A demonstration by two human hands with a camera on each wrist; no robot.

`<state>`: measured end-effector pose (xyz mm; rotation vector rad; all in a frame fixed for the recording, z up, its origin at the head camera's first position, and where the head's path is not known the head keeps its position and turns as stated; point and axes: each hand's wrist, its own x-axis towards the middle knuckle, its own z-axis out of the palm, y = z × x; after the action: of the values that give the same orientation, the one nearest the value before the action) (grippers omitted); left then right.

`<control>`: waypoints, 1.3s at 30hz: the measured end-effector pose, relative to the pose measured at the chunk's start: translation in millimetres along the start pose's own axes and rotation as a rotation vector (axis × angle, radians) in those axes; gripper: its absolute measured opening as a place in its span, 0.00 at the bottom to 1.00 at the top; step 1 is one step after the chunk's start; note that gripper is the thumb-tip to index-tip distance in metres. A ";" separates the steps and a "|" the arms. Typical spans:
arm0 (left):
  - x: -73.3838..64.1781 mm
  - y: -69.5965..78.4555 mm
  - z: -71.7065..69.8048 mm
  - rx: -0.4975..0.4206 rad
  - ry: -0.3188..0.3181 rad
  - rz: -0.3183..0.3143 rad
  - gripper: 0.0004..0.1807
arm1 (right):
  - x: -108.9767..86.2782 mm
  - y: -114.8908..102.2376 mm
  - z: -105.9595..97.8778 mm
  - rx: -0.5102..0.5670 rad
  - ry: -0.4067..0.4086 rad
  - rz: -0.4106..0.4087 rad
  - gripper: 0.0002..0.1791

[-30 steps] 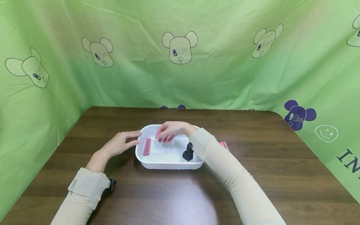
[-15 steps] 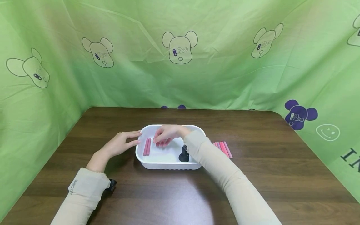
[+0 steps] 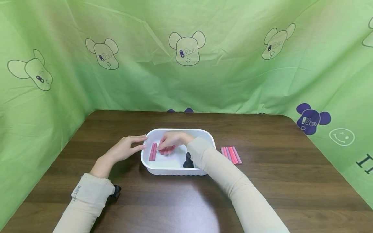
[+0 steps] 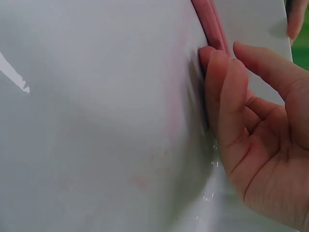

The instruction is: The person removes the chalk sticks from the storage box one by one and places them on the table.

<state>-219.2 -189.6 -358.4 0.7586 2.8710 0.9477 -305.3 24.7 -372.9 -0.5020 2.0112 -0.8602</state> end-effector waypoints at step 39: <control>-0.6 3.9 -0.3 0.006 0.015 0.009 0.23 | 4.8 -13.6 11.1 0.042 0.055 0.078 0.12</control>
<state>-217.1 -187.4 -356.0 0.7692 2.8868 0.9497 -298.2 8.2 -369.8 -0.3772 2.0450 -0.8747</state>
